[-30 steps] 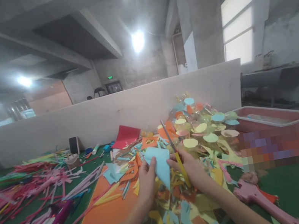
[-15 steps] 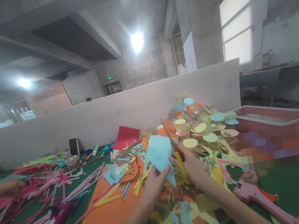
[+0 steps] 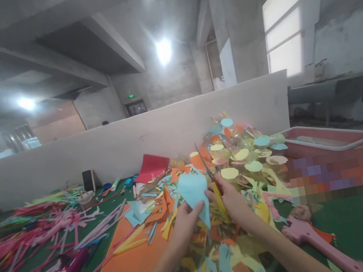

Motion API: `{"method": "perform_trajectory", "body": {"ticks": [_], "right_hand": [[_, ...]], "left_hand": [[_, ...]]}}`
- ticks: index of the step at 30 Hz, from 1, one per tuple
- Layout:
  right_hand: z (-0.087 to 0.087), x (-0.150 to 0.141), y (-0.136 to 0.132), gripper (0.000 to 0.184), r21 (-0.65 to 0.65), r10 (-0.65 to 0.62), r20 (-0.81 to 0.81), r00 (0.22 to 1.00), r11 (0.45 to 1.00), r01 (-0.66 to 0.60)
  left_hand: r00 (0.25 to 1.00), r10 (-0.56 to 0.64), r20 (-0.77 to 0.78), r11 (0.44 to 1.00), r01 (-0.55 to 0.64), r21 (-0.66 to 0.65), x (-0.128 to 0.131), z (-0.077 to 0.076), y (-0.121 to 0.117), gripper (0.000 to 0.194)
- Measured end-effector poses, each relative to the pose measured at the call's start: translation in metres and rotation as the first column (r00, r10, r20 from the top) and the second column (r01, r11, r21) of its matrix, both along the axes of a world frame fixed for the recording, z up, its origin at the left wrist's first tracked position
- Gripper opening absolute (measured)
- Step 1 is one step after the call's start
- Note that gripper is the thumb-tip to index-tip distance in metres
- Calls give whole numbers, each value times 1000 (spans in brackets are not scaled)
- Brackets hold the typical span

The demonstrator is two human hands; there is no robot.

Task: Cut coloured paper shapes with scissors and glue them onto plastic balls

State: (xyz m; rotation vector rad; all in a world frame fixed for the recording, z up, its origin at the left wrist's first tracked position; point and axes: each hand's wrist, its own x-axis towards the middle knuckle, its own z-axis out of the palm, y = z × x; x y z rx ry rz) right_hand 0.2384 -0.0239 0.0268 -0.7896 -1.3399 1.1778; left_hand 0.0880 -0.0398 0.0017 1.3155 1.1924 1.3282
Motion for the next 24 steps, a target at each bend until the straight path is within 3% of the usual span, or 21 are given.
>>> {"method": "perform_trajectory", "body": {"ticks": [9, 16, 24], "right_hand": [[2, -1, -1, 36, 14, 14, -28, 1000, 1000, -14], [-1, -1, 2, 38, 5, 13, -6, 1000, 1000, -13], [4, 1, 1, 37, 99, -63, 22, 998, 993, 61]], "left_hand": [[998, 54, 43, 997, -56, 45, -1, -2, 1, 40], [1000, 12, 12, 1000, -12, 26, 2, 3, -2, 42], [1000, 5, -6, 998, -5, 63, 1, 2, -2, 41]]}}
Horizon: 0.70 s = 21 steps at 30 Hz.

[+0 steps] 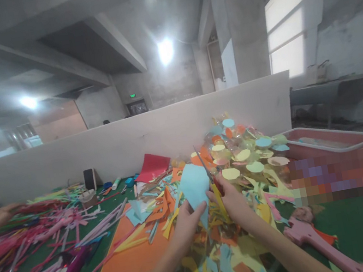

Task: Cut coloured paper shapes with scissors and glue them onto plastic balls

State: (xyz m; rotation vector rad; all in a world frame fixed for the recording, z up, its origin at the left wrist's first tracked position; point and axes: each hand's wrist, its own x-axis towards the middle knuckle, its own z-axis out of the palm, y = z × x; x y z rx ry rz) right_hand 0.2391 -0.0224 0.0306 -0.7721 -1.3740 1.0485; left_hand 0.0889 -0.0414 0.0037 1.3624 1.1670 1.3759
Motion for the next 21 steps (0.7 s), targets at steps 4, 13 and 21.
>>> {"method": "perform_trajectory", "body": {"ticks": [4, 13, 21], "right_hand": [[-1, -1, 0, 36, 15, -17, 13, 1000, 1000, 17], [-4, -5, -1, 42, -128, 96, -82, 992, 986, -106], [-5, 1, -2, 37, -90, 90, 154, 984, 993, -77]], "left_hand": [[1000, -1, 12, 1000, 1, 5, 1, -1, 1, 37], [996, -91, -1, 994, 91, 56, 7, 6, -4, 30], [987, 146, 69, 978, -154, 138, -13, 28, 1, 33]]}}
